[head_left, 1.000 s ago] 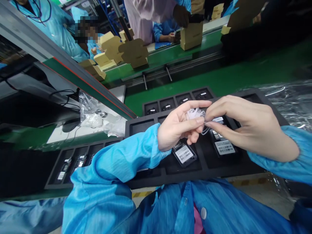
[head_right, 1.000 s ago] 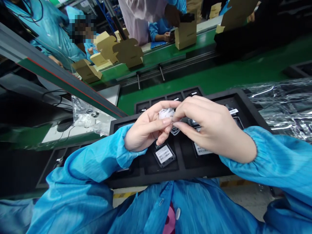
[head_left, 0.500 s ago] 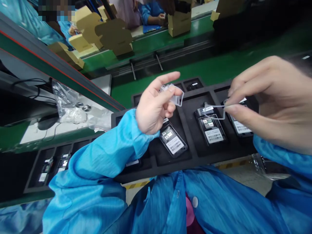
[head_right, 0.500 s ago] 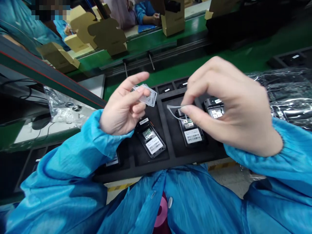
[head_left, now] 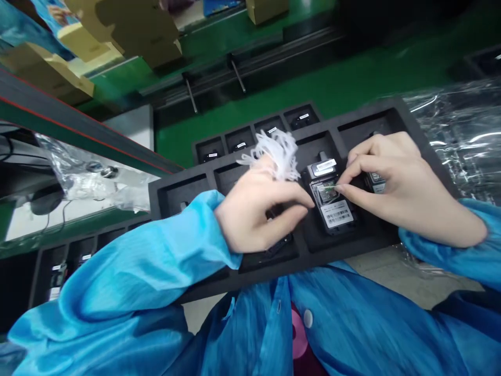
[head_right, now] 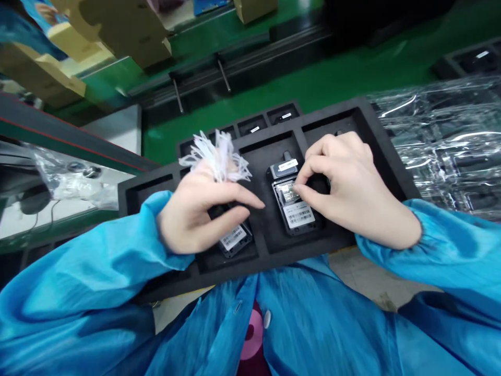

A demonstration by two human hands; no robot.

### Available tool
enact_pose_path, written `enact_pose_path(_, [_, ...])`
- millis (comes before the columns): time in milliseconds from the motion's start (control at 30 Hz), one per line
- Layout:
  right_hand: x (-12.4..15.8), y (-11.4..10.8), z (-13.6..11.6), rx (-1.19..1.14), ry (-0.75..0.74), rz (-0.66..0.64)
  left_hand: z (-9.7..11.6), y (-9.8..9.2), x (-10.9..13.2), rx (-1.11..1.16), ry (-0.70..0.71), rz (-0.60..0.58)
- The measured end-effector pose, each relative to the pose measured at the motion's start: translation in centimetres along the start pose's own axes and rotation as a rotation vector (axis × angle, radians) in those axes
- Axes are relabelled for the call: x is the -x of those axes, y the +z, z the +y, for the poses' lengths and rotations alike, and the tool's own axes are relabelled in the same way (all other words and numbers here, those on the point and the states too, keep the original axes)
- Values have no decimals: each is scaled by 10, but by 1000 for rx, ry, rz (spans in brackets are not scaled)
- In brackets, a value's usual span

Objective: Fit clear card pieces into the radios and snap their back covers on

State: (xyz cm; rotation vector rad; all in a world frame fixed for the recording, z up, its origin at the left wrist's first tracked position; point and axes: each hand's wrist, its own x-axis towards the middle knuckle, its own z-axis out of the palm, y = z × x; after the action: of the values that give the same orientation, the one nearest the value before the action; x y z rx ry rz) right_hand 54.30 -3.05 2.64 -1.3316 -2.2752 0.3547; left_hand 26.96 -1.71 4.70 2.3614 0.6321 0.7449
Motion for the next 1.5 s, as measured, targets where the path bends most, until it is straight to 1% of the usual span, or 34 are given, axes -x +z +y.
enact_pose_path(67, [-1,3,4,29,30,8,0,7,3,-132,21,-102])
enact_pose_path(133, [-2,4,5,44,45,-6,0,15,7,-279,44,-166])
enact_pose_path(233, [-4,3,4,44,48,-23,-5,24,10,-466,129,-204])
enact_pose_path(333, [-5,5,5,48,42,-27,-10,31,10,-542,164,-236])
enact_pose_path(500, [-6,10,10,69,-4,-49,-14,35,7,-548,126,-272])
enact_pose_path(633, [-6,6,11,101,-54,-18,-16,37,7,-579,140,-265])
enact_pose_path(733, [0,-3,12,119,-159,1,-17,37,7,-578,169,-237])
enact_pose_path(833, [13,-10,13,161,-272,-55,-18,37,7,-547,187,-256])
enact_pose_path(933, [25,-11,16,248,-336,-81,-17,37,7,-561,161,-256])
enact_pose_path(1033, [31,-10,18,309,-399,-62,-16,38,8,-593,135,-228])
enact_pose_path(1100, [31,-9,17,309,-397,-47,-16,39,9,-609,134,-199])
enact_pose_path(1233, [27,-6,18,343,-288,-61,-16,41,9,-650,110,-123])
enact_pose_path(1300, [26,-4,20,371,-283,-75,-16,41,7,-669,76,-141])
enact_pose_path(1400, [27,-1,24,400,-298,-95,-13,39,4,-656,28,-202])
enact_pose_path(1467, [27,-3,24,396,-299,-99,-10,34,2,-575,-21,-230])
enact_pose_path(1500, [27,-4,23,379,-300,-90,-9,30,1,-482,-43,-234])
